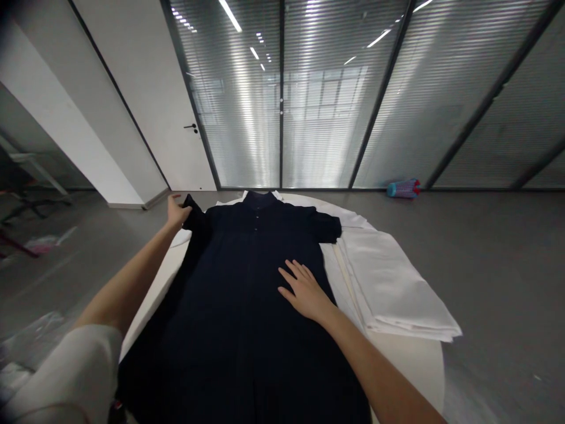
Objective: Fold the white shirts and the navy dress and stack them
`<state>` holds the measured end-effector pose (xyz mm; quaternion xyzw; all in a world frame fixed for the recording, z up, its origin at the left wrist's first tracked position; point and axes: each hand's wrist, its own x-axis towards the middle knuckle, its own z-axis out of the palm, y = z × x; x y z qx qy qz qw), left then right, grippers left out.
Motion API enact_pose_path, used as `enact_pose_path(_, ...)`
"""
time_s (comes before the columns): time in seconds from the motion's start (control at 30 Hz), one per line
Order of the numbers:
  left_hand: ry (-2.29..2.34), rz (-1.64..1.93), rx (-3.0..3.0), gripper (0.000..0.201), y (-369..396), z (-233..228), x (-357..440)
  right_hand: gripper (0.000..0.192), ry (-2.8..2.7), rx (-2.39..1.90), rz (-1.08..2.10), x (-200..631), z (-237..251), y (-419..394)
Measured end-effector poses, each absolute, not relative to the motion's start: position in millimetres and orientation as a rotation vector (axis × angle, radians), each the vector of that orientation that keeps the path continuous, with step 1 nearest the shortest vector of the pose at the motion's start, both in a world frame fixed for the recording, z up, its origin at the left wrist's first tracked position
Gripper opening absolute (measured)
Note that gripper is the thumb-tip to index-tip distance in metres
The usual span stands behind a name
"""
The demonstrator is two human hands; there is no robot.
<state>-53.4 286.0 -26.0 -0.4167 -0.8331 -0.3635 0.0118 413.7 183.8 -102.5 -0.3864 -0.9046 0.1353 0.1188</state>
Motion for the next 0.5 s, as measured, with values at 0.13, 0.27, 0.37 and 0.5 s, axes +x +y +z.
enact_pose_path(0.13, -2.248, -0.776, -1.773, 0.06, 283, -18, 10, 0.057, -2.654, -1.126, 0.405, 414, -101, 183)
enact_pose_path(0.27, -2.059, -0.112, -2.181, 0.05, 261, -44, 69, 0.057, -2.648, -1.135, 0.417, 415, -100, 183)
enact_pose_path(0.37, -2.098, -0.022, -2.169, 0.036, 247, -62, 81, 0.058, -2.657, -1.139, 0.412, 415, -101, 184)
enact_pose_path(0.5, -2.175, 0.049, -2.133, 0.044, 243, -64, 65, 0.059, -2.671, -1.141, 0.384, 414, -101, 184)
